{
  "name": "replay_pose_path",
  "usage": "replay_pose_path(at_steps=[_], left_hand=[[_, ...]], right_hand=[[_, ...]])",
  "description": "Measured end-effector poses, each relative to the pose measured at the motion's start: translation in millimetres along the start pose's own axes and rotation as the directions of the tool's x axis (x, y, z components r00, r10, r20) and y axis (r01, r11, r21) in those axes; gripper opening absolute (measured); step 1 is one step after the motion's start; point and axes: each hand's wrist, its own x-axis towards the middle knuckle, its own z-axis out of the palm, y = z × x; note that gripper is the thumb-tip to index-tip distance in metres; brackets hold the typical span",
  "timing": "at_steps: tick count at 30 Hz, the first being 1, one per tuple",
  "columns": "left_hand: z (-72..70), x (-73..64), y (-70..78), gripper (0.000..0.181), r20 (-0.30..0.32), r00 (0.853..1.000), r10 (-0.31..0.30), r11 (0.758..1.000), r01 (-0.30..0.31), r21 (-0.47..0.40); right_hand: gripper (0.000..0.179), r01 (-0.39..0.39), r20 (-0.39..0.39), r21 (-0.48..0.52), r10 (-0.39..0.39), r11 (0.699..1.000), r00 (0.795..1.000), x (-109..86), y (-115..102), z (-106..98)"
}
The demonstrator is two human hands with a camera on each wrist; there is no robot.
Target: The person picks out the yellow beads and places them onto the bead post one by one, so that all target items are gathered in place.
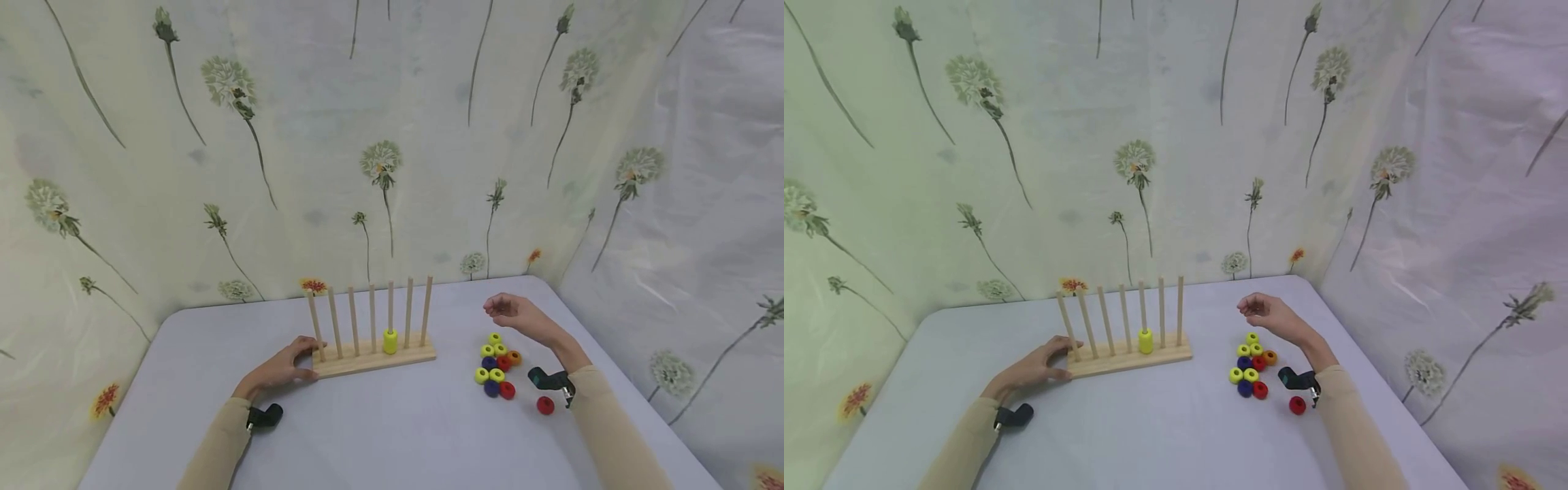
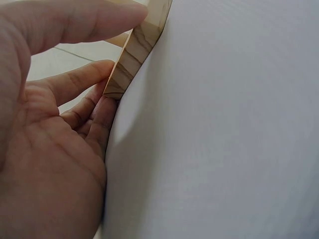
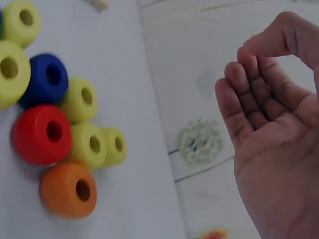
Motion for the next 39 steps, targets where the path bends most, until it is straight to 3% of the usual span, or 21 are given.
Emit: replay_pose_path(at_steps=[6, 15, 21, 30, 39], left_hand=[[-0.6, 0.8, 1.1, 0.068, -0.004, 1.0, 0.003, 1.0, -0.003, 0.008], [0.6, 3.0, -2.2, 0.068, 0.01, 0.998, 0.055, 0.998, -0.055, 0.013], [0.8, 1.6, -3.6, 0.066, 0.015, 0.997, 0.07, 0.997, -0.071, 0.015], [-0.9, 1.6, -3.7, 0.068, -0.003, 1.0, 0.027, 1.0, -0.026, 0.017], [0.0, 1.4, -4.4, 0.068, 0.002, 0.999, 0.037, 0.999, -0.037, 0.003]], right_hand=[[0.037, -0.083, 0.069, 0.006, 0.083, 0.997, 0.994, -0.3, 36.1, -7.4], [0.036, -0.183, 0.089, -0.03, 0.185, 0.983, 0.979, 5.2, 76.2, -5.7], [0.035, -0.182, 0.12, -0.017, 0.182, 0.983, 0.976, 6.9, 76.7, -2.9], [0.033, -0.174, 0.151, -0.074, 0.183, 0.982, 0.971, 13.1, 74.1, 4.2], [0.039, -0.153, 0.168, -0.099, 0.168, 0.983, 0.971, 11.6, 64.9, 9.0]])
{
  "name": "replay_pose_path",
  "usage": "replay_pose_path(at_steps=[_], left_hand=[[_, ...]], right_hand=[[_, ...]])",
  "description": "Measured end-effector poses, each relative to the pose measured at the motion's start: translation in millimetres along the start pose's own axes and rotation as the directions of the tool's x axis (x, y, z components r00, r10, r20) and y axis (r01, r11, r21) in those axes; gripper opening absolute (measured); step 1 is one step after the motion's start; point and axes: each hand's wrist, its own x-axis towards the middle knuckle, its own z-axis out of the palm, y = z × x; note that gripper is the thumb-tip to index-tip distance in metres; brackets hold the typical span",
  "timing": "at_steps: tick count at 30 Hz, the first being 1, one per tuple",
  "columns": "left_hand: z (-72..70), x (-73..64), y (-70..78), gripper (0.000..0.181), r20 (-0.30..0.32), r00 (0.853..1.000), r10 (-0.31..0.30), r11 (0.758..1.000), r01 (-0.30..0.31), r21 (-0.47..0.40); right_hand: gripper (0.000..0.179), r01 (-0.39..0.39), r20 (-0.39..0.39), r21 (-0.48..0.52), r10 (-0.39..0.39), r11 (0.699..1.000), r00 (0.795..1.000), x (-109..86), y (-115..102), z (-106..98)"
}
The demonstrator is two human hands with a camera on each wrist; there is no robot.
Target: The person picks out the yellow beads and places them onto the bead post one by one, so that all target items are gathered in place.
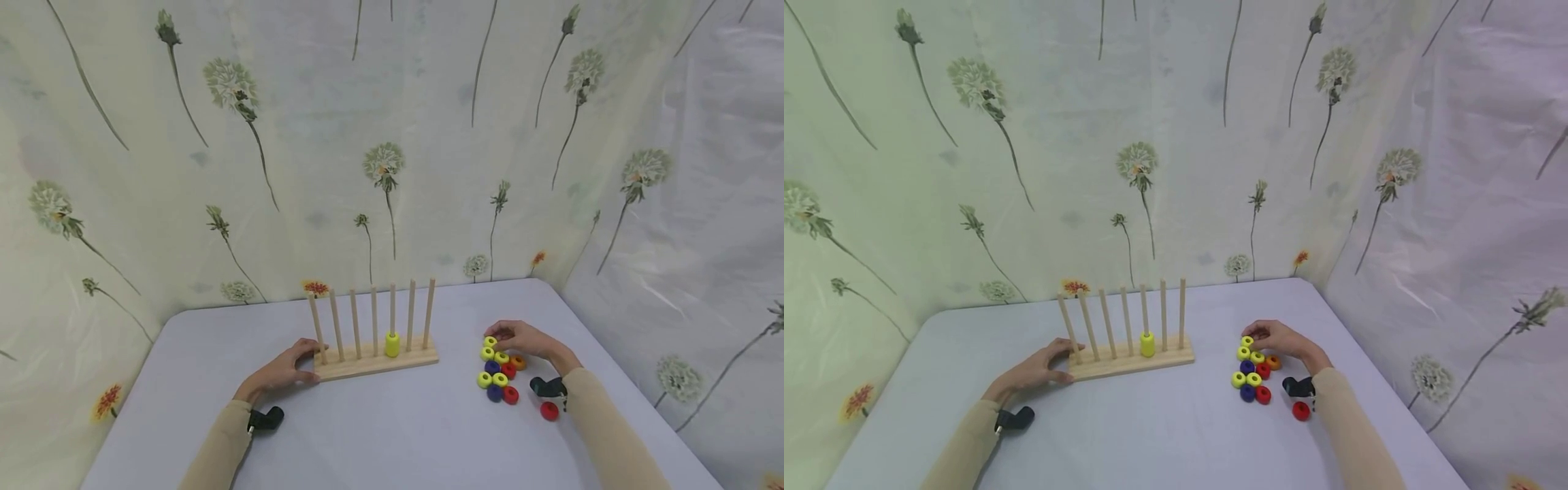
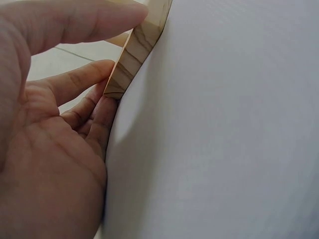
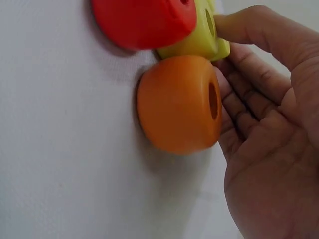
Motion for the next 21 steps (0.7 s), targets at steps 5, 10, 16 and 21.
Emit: replay_pose_path(at_steps=[5, 10, 16, 21], left_hand=[[0.1, -0.5, -0.8, 0.068, -0.001, 1.0, 0.002, 1.0, -0.002, 0.005], [0.9, 1.1, -1.9, 0.067, 0.001, 1.0, -0.014, 1.0, 0.014, -0.007], [0.3, 2.0, -1.6, 0.068, 0.004, 0.999, -0.046, 0.999, 0.047, -0.024], [0.7, 0.6, -1.6, 0.068, -0.004, 1.0, -0.025, 1.0, 0.025, -0.018]], right_hand=[[0.035, 0.0, -0.04, -0.035, -0.002, 0.999, 0.999, 0.6, -0.7, 4.0], [0.034, -0.045, -0.145, -0.064, 0.035, 0.997, 0.989, 0.6, -1.6, 2.8], [0.04, -0.004, -0.279, -0.027, -0.004, 1.0, 0.96, -1.4, -20.1, -6.8], [0.042, 0.104, -0.344, 0.003, -0.096, 0.995, 0.934, -4.3, -55.1, -16.9]])
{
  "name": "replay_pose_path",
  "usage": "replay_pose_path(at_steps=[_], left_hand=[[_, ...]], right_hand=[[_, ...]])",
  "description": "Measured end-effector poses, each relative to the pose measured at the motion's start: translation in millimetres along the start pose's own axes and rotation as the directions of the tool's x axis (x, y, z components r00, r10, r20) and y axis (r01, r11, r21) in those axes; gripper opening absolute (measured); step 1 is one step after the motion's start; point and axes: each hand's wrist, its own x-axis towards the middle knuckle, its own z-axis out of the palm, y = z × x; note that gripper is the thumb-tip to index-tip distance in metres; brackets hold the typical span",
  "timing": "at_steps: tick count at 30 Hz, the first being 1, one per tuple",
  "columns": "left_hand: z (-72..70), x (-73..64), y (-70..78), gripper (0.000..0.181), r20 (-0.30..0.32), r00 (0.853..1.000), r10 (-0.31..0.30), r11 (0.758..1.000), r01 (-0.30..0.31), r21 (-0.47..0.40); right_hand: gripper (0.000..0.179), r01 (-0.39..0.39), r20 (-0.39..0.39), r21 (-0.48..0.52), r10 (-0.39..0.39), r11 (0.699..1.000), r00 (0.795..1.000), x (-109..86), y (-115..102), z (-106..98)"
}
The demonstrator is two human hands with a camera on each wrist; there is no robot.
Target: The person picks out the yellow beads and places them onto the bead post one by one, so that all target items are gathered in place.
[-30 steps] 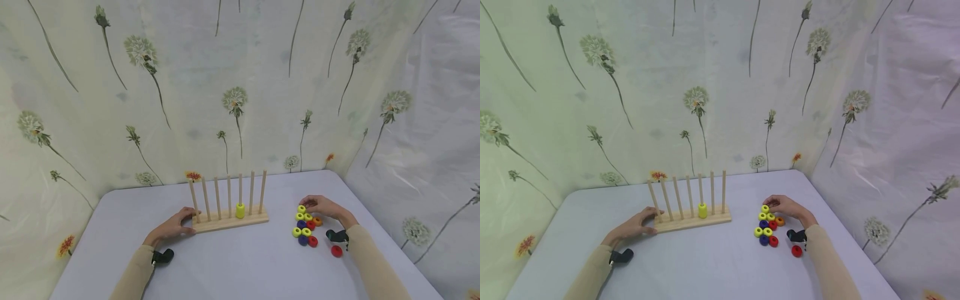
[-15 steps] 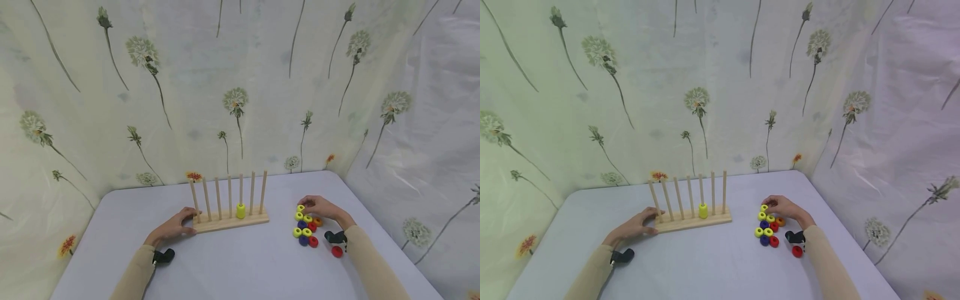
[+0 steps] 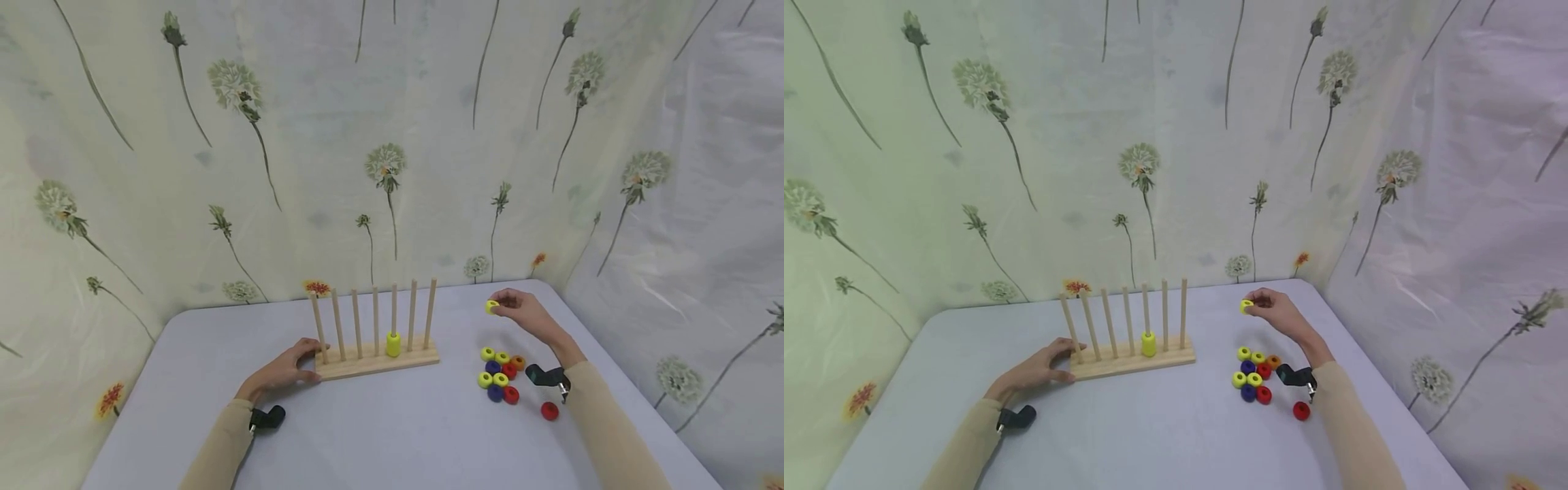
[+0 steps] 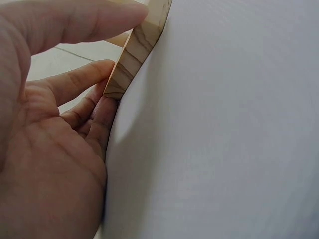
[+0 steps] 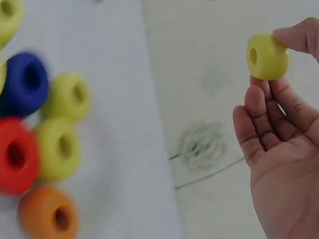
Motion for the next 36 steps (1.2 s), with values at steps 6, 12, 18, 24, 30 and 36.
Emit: replay_pose_path(at_steps=[6, 12, 18, 24, 30, 36], left_hand=[[0.9, -1.3, -0.8, 0.069, 0.005, 1.0, 0.0, 1.0, 0.0, 0.018], [0.5, -2.4, 0.4, 0.068, 0.004, 1.0, 0.004, 1.0, -0.004, 0.005], [0.3, -1.1, 2.2, 0.068, 0.005, 1.0, -0.003, 1.0, 0.003, 0.008], [-0.4, -1.4, 3.8, 0.068, -0.005, 1.0, -0.008, 1.0, 0.008, 0.018], [-1.9, -1.7, 3.9, 0.069, -0.005, 1.0, -0.001, 1.0, 0.001, 0.025], [-1.4, -2.7, 5.0, 0.066, -0.003, 1.0, 0.023, 0.999, -0.023, 0.028]], right_hand=[[0.042, 0.063, -0.05, 0.033, -0.061, 0.997, 0.997, 5.9, -47.1, 1.0], [0.037, 0.175, -0.05, 0.093, -0.171, 0.98, 0.984, 11.3, -95.9, 10.0], [0.032, 0.27, -0.032, 0.163, -0.268, 0.949, 0.963, 19.6, -135.1, 22.1], [0.026, 0.348, -0.01, 0.153, -0.351, 0.925, 0.936, 27.3, -164.5, 39.3], [0.024, 0.385, 0.04, 0.139, -0.394, 0.912, 0.918, 31.6, -183.0, 58.2], [0.024, 0.386, 0.077, 0.086, -0.393, 0.918, 0.916, 38.3, -190.8, 72.0]])
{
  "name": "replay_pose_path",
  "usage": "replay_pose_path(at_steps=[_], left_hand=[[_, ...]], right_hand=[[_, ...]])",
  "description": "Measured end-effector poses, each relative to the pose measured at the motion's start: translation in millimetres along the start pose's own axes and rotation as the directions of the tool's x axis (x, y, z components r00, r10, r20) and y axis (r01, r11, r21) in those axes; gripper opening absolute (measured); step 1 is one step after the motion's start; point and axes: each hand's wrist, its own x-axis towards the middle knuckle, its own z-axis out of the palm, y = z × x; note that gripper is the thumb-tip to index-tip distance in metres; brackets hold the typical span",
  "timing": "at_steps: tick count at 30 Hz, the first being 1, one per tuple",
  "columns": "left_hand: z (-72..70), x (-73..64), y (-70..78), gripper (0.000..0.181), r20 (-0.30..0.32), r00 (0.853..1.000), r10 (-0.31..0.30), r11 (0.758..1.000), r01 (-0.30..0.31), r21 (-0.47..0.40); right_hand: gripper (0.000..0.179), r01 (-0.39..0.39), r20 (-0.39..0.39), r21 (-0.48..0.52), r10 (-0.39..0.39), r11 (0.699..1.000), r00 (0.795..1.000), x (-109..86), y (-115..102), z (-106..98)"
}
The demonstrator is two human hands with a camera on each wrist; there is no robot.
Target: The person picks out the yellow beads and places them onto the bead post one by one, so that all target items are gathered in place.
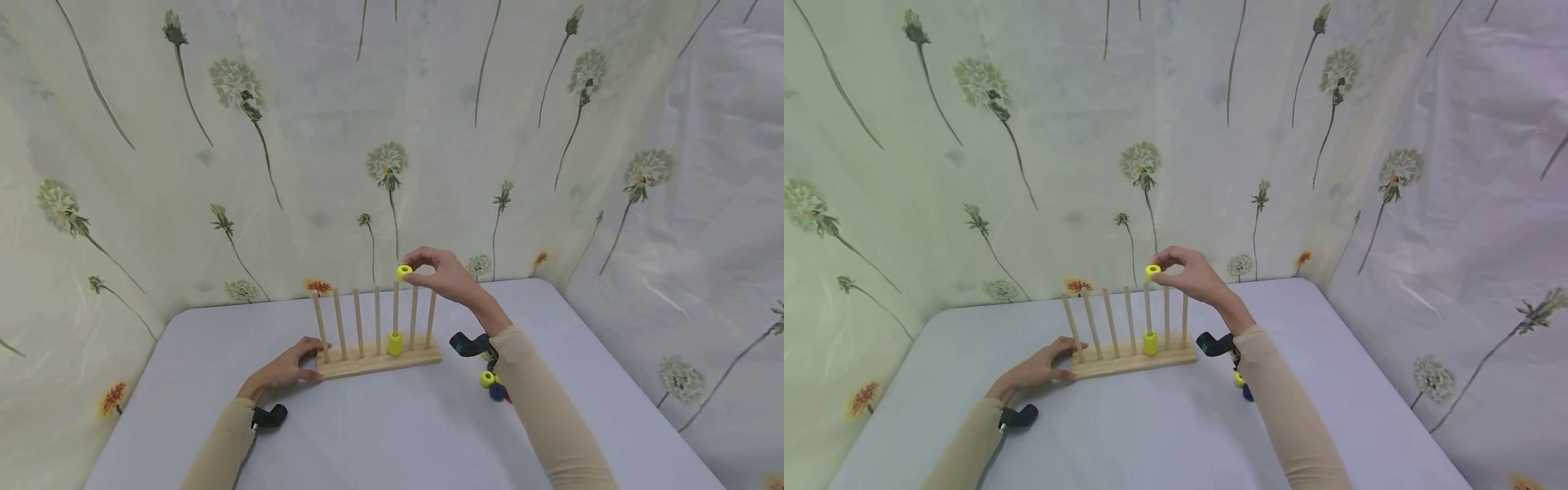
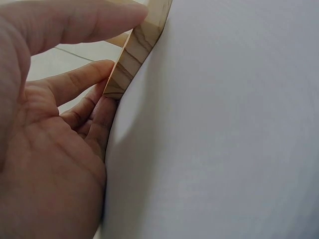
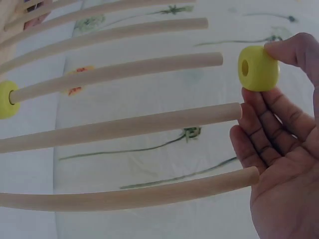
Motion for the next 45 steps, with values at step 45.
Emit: replay_pose_path(at_steps=[45], left_hand=[[1.2, 1.9, -4.4, 0.068, 0.0, 1.0, 0.009, 1.0, -0.009, 0.01]], right_hand=[[0.026, -0.098, -0.063, 0.018, 0.099, 0.995, 0.993, -38.4, 24.4, -47.8]])
